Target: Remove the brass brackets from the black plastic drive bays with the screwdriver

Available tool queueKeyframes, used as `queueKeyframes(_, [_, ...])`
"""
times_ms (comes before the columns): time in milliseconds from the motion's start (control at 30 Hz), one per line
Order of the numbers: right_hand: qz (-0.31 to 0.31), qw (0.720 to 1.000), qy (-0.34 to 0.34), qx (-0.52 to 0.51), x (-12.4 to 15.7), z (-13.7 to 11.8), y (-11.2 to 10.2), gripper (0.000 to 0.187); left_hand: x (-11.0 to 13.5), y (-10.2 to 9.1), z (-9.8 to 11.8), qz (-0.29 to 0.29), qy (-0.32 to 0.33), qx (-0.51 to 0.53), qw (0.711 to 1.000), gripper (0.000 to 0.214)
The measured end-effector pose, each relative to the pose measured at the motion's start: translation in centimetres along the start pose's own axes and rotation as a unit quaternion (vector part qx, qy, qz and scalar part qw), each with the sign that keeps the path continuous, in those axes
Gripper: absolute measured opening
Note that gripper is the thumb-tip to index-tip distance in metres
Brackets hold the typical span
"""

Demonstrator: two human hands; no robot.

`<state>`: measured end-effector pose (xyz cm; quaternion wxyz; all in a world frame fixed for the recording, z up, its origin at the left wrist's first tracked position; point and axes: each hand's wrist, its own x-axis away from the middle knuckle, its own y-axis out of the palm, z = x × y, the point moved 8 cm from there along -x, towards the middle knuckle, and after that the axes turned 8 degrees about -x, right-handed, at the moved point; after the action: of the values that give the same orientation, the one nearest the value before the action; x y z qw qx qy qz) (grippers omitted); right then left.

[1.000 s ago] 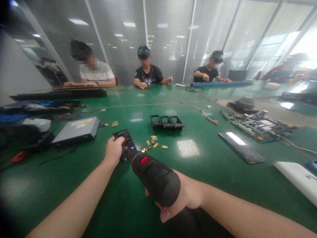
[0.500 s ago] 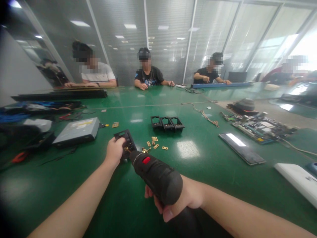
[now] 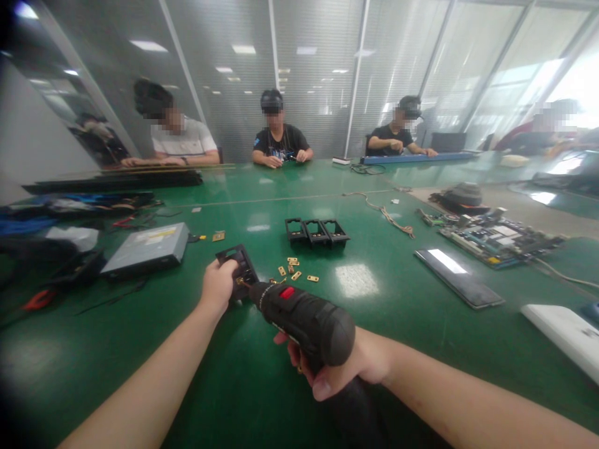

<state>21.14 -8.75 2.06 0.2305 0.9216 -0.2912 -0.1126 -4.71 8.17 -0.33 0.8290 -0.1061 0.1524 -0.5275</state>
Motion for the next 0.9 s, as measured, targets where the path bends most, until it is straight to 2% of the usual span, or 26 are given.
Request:
queueKeyframes(67, [0.043,0.998,-0.011,0.045,0.2,-1.4,0.0,0.091,0.1,0.0,0.1,-0.003,-0.001,0.0,1.0,0.025])
queueKeyframes(200, [0.141,0.982,-0.011,0.123,0.8,-3.8,0.7,0.062,0.2,-0.2,0.2,0.001,-0.004,-0.004,1.0,0.026])
queueKeyframes(333, [0.188,0.962,0.001,0.2,0.9,-4.5,1.8,0.037,-0.1,0.0,-0.4,-0.002,0.0,0.003,1.0,0.028])
queueKeyframes(400, [0.194,0.95,-0.008,0.245,0.9,-4.6,2.2,0.029,-0.2,0.1,-0.7,-0.002,0.005,0.002,1.0,0.028])
queueKeyframes(533, [0.21,0.926,-0.05,0.31,0.8,-5.0,3.1,0.036,0.0,-0.1,-0.4,0.0,0.01,-0.002,1.0,0.026])
queueKeyframes(633, [0.198,0.929,-0.05,0.308,0.3,-5.1,4.2,0.034,0.4,-0.5,0.3,0.011,0.008,-0.018,1.0,0.025])
queueKeyframes(767, [0.202,0.939,-0.002,0.278,-0.3,-5.0,5.0,0.03,0.5,-0.5,0.7,0.008,0.002,-0.016,1.0,0.025])
queueKeyframes(900, [0.195,0.942,-0.024,0.273,-0.7,-5.7,5.5,0.028,0.5,-0.6,0.7,0.009,-0.006,-0.018,1.0,0.026])
